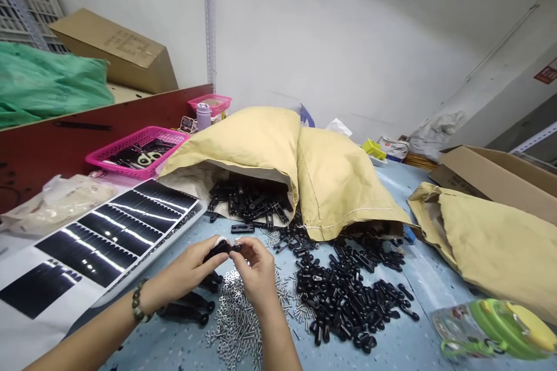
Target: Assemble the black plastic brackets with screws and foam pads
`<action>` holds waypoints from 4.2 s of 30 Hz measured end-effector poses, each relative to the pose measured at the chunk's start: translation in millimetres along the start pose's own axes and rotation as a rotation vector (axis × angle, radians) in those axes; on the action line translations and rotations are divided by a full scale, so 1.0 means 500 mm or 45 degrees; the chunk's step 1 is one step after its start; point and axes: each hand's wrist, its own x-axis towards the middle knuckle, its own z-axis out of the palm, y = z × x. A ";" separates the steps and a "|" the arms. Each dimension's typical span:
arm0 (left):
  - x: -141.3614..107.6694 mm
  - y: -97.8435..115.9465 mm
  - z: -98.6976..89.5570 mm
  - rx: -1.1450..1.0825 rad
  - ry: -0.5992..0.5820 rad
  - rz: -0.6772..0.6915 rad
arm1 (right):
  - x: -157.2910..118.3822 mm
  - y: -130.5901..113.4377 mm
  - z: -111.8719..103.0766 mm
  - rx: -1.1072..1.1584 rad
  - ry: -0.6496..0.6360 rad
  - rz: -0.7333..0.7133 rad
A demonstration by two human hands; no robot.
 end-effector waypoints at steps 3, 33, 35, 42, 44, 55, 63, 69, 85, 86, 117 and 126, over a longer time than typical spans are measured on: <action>0.003 0.003 -0.011 0.058 0.016 0.056 | 0.003 -0.007 0.006 0.048 0.015 -0.002; 0.115 -0.166 0.046 0.358 -0.076 0.123 | 0.038 0.121 -0.021 -1.432 -0.115 -0.010; 0.107 -0.170 0.044 0.390 -0.106 0.137 | 0.040 0.129 -0.017 -1.415 -0.130 -0.016; 0.102 -0.180 0.031 0.447 -0.157 0.039 | 0.042 0.126 -0.018 -1.369 -0.162 -0.033; 0.102 -0.179 0.028 0.453 -0.171 -0.002 | 0.053 0.122 -0.025 -1.331 -0.147 -0.024; 0.012 -0.110 -0.013 0.409 -0.273 -0.044 | -0.041 0.025 -0.182 -1.394 -0.027 0.253; 0.077 0.023 0.175 0.373 -0.350 0.211 | -0.171 0.058 -0.192 -1.474 0.107 0.350; 0.094 0.011 0.220 0.324 -0.277 0.180 | -0.160 0.077 -0.179 -1.362 0.061 0.204; -0.071 -0.080 -0.013 -0.127 0.250 -0.198 | -0.082 0.052 -0.035 -0.725 -0.017 0.161; -0.081 -0.084 -0.013 -0.057 0.265 -0.185 | -0.068 0.054 -0.014 -0.737 -0.052 0.164; -0.085 -0.128 0.034 0.423 0.340 0.048 | 0.015 0.060 0.060 -1.189 -0.625 0.058; -0.087 -0.056 0.012 0.108 0.385 -0.053 | -0.018 0.020 0.050 -0.824 -0.408 0.030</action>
